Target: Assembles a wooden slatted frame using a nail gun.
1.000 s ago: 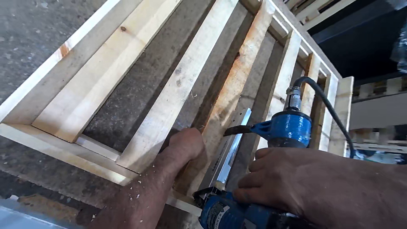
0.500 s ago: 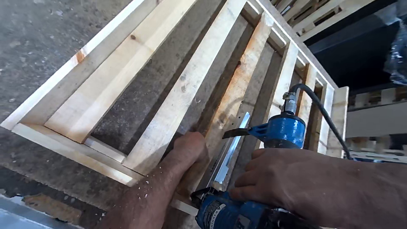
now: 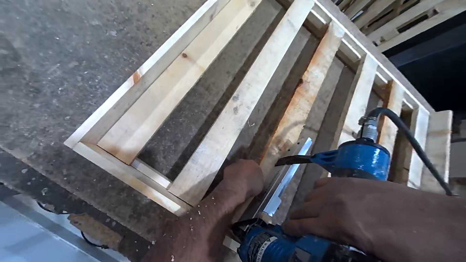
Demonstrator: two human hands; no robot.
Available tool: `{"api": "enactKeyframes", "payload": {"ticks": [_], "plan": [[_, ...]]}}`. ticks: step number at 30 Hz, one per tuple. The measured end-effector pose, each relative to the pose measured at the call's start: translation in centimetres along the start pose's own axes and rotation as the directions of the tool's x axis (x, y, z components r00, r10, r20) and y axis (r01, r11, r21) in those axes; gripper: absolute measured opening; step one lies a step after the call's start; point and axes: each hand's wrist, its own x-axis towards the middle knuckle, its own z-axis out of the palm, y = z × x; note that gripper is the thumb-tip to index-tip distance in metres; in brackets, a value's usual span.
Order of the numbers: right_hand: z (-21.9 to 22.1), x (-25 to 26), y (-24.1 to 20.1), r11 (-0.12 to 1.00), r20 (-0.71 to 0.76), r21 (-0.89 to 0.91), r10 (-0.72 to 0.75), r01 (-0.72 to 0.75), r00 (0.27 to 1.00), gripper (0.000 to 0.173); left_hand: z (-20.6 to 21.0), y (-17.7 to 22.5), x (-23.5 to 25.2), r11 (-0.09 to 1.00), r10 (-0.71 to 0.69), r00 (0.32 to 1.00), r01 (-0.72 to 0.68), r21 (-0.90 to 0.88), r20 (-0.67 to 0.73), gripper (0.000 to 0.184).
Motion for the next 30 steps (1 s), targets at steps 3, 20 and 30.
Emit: {"api": "enactKeyframes", "payload": {"ticks": [3,20,30], "plan": [[0.0,0.1,0.0,1.000,-0.019,-0.022,0.003,-0.003,1.000,0.046,-0.2,0.1,-0.2,1.000,0.009,1.000,-0.008,-0.016,0.017,0.031],[0.8,-0.1,-0.3,0.997,-0.035,0.009,0.072,-0.071,0.997,0.050,-11.1,-13.2,-2.3,0.995,0.100,0.990,-0.100,0.006,-0.103,0.035],[-0.2,0.3,-0.3,0.997,-0.043,0.024,0.075,-0.074,0.996,0.043,-11.2,-12.9,-1.7,0.993,0.107,0.993,-0.110,0.051,0.057,0.044]]}}
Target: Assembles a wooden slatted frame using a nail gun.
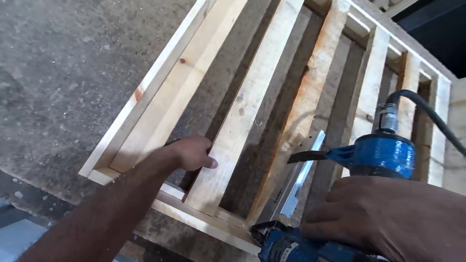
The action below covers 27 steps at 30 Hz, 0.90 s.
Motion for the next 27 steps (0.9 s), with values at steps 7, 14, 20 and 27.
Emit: {"api": "enactKeyframes", "payload": {"ticks": [7,14,20,27], "plan": [[-1.6,0.3,-0.9,1.000,0.106,0.007,0.017,-0.018,0.994,0.040,-0.4,-0.1,0.5,0.998,0.027,0.999,-0.028,0.057,0.018,0.041],[-8.7,1.4,-3.5,0.999,0.036,0.005,-0.035,0.035,0.999,0.040,-0.8,0.3,0.6,0.990,0.015,1.000,-0.016,0.137,0.007,0.043],[-8.8,6.4,-1.4,0.977,-0.038,-0.163,-0.147,0.139,0.988,0.038,-1.0,0.5,0.7,0.980,0.008,0.999,-0.018,0.196,0.053,0.052],[-9.1,8.5,-0.6,0.972,0.017,-0.128,-0.195,0.195,0.981,0.036,-1.1,0.7,0.6,0.989,-0.020,0.998,0.011,0.149,0.055,0.048]]}}
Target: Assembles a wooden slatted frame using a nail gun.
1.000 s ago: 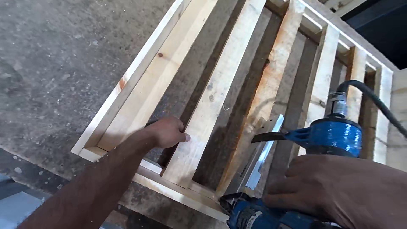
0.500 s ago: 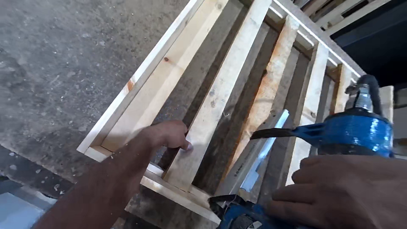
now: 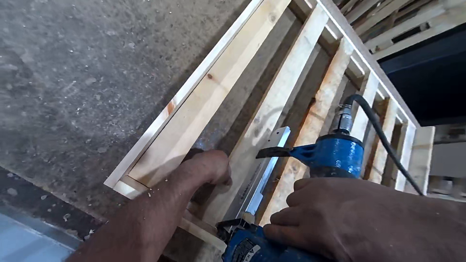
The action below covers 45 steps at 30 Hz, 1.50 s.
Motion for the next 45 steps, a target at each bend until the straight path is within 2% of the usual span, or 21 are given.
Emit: {"api": "enactKeyframes", "payload": {"ticks": [6,14,19,26,31,34,36,37,38,39,40,41,42,43,45], "plan": [[-0.4,0.6,-0.2,0.997,0.060,0.024,0.066,-0.068,0.996,0.037,-0.2,0.3,-0.7,0.999,-0.028,1.000,0.028,-0.042,0.005,0.044],[-2.2,0.8,0.4,0.997,0.002,0.056,0.049,-0.049,0.999,0.039,-0.9,0.8,-1.0,0.996,-0.074,0.996,0.077,-0.052,0.058,0.040],[-1.7,1.8,0.5,0.997,0.023,0.051,0.058,-0.059,0.998,0.045,-1.2,0.8,-1.2,0.996,-0.062,0.995,0.067,-0.057,0.082,0.039],[-2.8,1.5,0.6,0.996,-0.024,0.076,0.041,-0.039,0.999,0.036,-1.3,0.6,-1.3,0.997,-0.039,0.996,0.044,-0.070,0.077,0.039],[-2.7,2.4,0.1,0.989,0.053,0.089,0.115,-0.120,0.992,0.044,-1.6,0.8,-1.8,0.994,-0.059,0.993,0.068,-0.084,0.099,0.035],[-2.8,2.4,0.0,0.982,0.099,0.089,0.158,-0.167,0.982,0.047,-1.8,1.0,-2.4,0.998,-0.014,0.994,0.021,-0.060,0.112,0.033],[-2.4,2.2,0.0,0.984,0.073,0.084,0.153,-0.159,0.986,0.046,-1.6,0.5,-3.4,0.997,0.008,1.000,-0.008,-0.083,0.000,0.030],[-2.1,2.0,0.0,0.985,0.057,0.082,0.146,-0.151,0.988,0.047,-1.2,-0.1,-4.2,0.996,0.026,0.992,-0.037,-0.081,-0.127,0.030],[-1.7,1.9,0.0,0.987,0.024,0.076,0.137,-0.139,0.990,0.048,-0.9,-0.9,-5.2,0.997,0.047,0.954,-0.063,-0.045,-0.295,0.030],[-1.4,1.7,-0.2,0.989,-0.011,0.066,0.134,-0.133,0.991,0.047,-1.0,-1.8,-6.4,0.997,0.076,0.872,-0.080,0.012,-0.484,0.030],[-1.0,1.6,-0.5,0.990,-0.046,0.053,0.134,-0.131,0.990,0.047,-1.4,-3.0,-7.6,0.992,0.126,0.737,-0.085,0.093,-0.664,0.029],[-0.5,1.6,-0.6,0.990,-0.092,0.025,0.137,-0.135,0.986,0.049,-2.3,-4.3,-8.5,0.987,0.159,0.608,-0.077,0.141,-0.778,0.032],[-0.1,1.4,-0.7,0.988,-0.139,-0.009,0.149,-0.152,0.979,0.048,-3.8,-5.4,-9.2,0.988,0.146,0.551,-0.033,0.153,-0.821,0.042],[0.5,1.3,-0.9,0.984,-0.173,-0.031,0.170,-0.178,0.970,0.046,-5.2,-6.0,-9.6,0.990,0.091,0.567,0.038,0.136,-0.819,0.059],[1.3,1.4,-1.3,0.977,-0.216,-0.060,0.189,-0.206,0.958,0.040,-6.0,-6.4,-9.0,0.979,-0.068,0.659,0.187,0.076,-0.749,0.105]]}}
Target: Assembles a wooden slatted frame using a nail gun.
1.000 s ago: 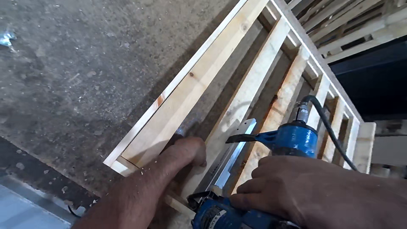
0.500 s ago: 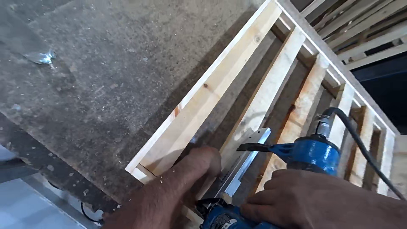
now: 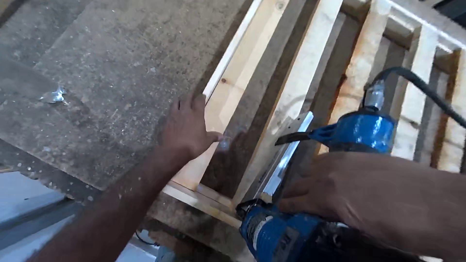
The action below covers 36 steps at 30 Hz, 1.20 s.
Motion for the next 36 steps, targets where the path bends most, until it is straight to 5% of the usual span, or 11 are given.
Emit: {"api": "enactKeyframes", "payload": {"ticks": [3,12,15,18,21,27,31,36], "plan": [[-0.1,0.1,0.3,1.000,-0.021,-0.012,-0.005,0.004,1.000,0.040,1.1,1.0,1.0,0.987,-0.089,0.993,0.076,0.139,0.083,0.146],[-0.1,0.5,0.6,0.999,-0.053,-0.033,-0.042,0.040,0.998,0.037,1.5,1.9,0.8,0.956,-0.116,0.990,0.090,0.280,0.077,0.151],[-0.6,0.9,0.7,0.998,-0.029,-0.061,-0.017,0.015,0.999,0.041,1.9,1.1,0.5,0.915,0.212,0.974,-0.228,0.334,0.085,0.113],[-0.3,1.2,1.0,0.995,-0.043,-0.103,-0.007,0.002,0.999,0.036,2.1,1.1,2.5,0.565,0.654,0.695,-0.711,0.417,0.298,0.050],[-0.1,1.2,1.3,0.996,-0.005,-0.088,-0.016,0.015,1.000,0.032,3.3,1.6,5.8,0.258,0.684,0.467,-0.873,0.413,0.560,0.059],[0.4,0.5,0.9,0.999,-0.123,0.022,-0.032,0.035,0.992,0.022,5.2,1.4,7.1,0.285,0.680,0.431,-0.901,0.328,0.593,0.058],[-2.2,0.6,-0.2,0.976,0.054,0.207,0.055,-0.065,0.997,0.026,5.3,1.2,7.2,0.296,0.695,0.405,-0.914,0.277,0.594,0.053],[-2.3,0.6,-0.3,0.976,0.069,0.198,0.082,-0.095,0.994,0.027,5.2,1.5,7.4,0.311,0.663,0.401,-0.916,0.254,0.632,0.044]]}}
